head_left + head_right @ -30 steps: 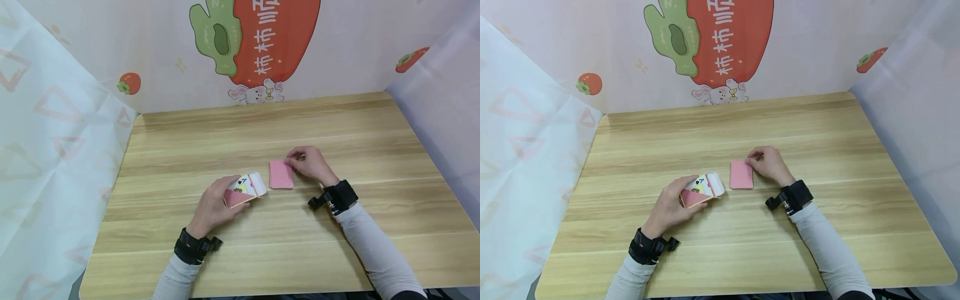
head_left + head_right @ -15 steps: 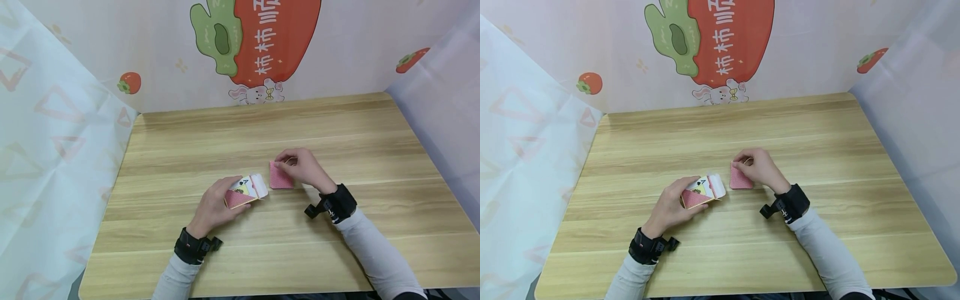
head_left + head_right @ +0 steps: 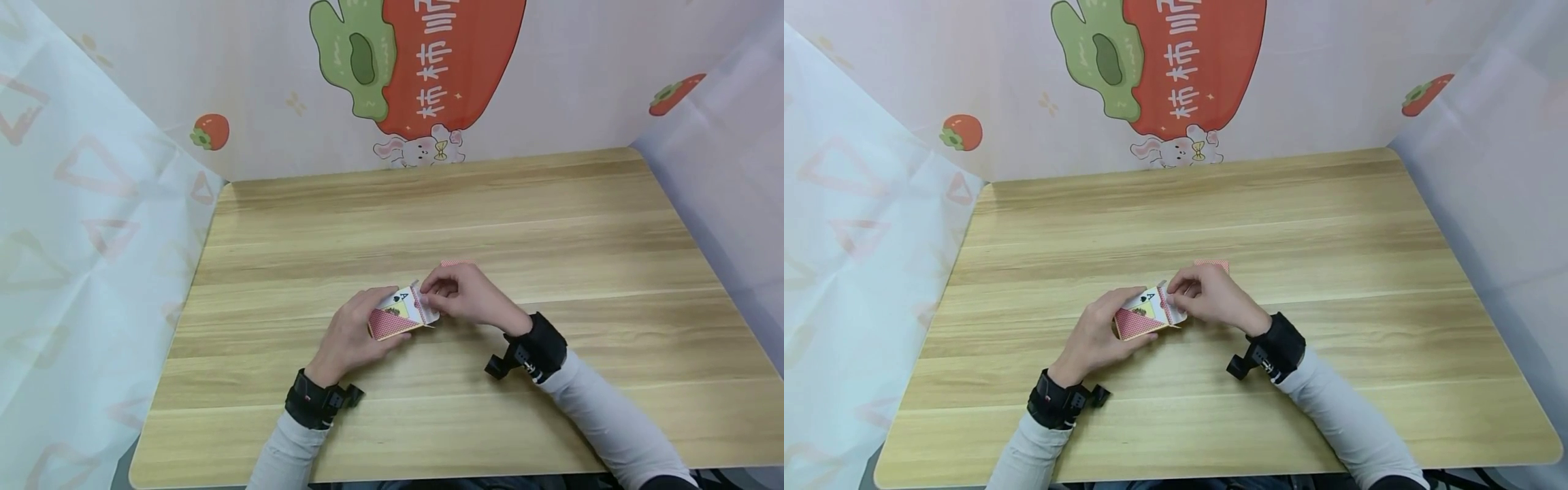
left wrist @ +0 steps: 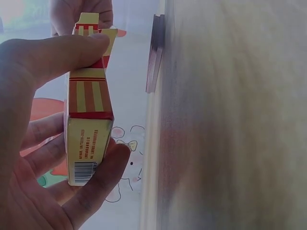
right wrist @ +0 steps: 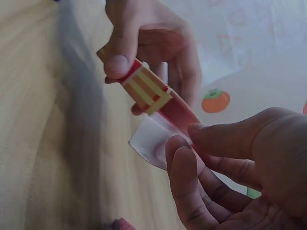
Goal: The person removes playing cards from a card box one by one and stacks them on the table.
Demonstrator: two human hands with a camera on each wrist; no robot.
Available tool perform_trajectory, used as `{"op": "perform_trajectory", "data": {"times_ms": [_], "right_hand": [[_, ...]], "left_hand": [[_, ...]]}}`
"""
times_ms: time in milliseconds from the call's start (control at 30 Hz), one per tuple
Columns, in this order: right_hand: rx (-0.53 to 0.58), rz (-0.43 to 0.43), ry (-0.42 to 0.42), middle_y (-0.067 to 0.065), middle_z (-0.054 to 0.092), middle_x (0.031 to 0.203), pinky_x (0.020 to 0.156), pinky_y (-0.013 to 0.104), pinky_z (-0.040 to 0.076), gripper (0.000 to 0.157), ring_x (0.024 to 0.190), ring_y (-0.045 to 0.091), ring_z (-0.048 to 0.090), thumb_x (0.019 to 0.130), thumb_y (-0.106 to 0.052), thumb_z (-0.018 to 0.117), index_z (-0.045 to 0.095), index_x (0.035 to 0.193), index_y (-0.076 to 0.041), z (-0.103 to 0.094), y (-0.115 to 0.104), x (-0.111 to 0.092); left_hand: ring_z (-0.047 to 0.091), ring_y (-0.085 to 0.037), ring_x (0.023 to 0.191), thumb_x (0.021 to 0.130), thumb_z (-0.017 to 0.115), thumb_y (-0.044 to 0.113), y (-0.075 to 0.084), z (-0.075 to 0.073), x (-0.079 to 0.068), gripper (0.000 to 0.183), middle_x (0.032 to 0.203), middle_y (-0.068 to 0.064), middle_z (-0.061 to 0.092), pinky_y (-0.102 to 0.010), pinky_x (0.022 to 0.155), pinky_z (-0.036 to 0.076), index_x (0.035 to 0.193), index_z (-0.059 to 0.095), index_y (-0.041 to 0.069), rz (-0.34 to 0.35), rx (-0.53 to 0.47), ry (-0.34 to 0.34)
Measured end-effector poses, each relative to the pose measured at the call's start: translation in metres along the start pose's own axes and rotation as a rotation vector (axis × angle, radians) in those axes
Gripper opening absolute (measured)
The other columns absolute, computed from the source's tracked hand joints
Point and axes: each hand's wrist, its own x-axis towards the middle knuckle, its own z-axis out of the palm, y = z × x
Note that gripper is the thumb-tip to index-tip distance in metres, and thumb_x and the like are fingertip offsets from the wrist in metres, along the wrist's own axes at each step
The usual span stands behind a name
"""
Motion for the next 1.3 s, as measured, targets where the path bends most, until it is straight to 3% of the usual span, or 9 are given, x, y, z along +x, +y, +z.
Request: {"op": "perform_trajectory", "data": {"times_ms": [500, 833, 1067, 1300], "right_hand": [[0.032, 0.051, -0.019, 0.006, 0.067, 0.088, 0.07, 0.027, 0.059, 0.013, 0.079, 0.016, 0.065, 0.085, -0.003, 0.078, 0.068, 0.094, -0.004, 0.015, 0.001, -0.001], [0.064, 0.148, -0.04, 0.007, 0.071, 0.089, 0.072, 0.029, 0.059, 0.013, 0.08, 0.018, 0.072, 0.087, -0.009, 0.078, 0.07, 0.096, -0.005, 0.001, -0.001, -0.002], [0.164, 0.247, -0.04, 0.014, 0.069, 0.091, 0.067, 0.05, 0.061, 0.017, 0.069, 0.027, 0.072, 0.091, -0.008, 0.074, 0.069, 0.105, 0.001, -0.013, -0.003, -0.002], [0.235, 0.297, -0.052, 0.02, 0.068, 0.104, 0.073, 0.054, 0.061, 0.024, 0.075, 0.029, 0.075, 0.094, -0.007, 0.071, 0.066, 0.115, 0.004, -0.028, 0.0, -0.002]], "left_hand": [[0.063, -0.013, 0.107, 0.072, 0.092, 0.037, 0.001, -0.001, -0.001, 0.078, 0.13, -0.001, 0.068, -0.034, 0.08, 0.056, 0.139, 0.061, 0.012, 0.014, 0.004, -0.004], [0.065, -0.014, 0.109, 0.071, 0.093, 0.035, 0.001, -0.001, -0.001, 0.077, 0.128, -0.003, 0.069, -0.035, 0.084, 0.057, 0.137, 0.063, 0.008, 0.015, 0.01, 0.023], [0.065, -0.014, 0.108, 0.071, 0.093, 0.038, 0.002, -0.002, -0.001, 0.077, 0.126, -0.003, 0.07, -0.034, 0.085, 0.057, 0.136, 0.063, 0.008, -0.031, 0.032, 0.045], [0.065, -0.014, 0.105, 0.07, 0.093, 0.038, 0.001, -0.003, -0.001, 0.078, 0.123, -0.003, 0.07, -0.035, 0.082, 0.057, 0.136, 0.063, 0.009, -0.035, 0.042, 0.06]]}}
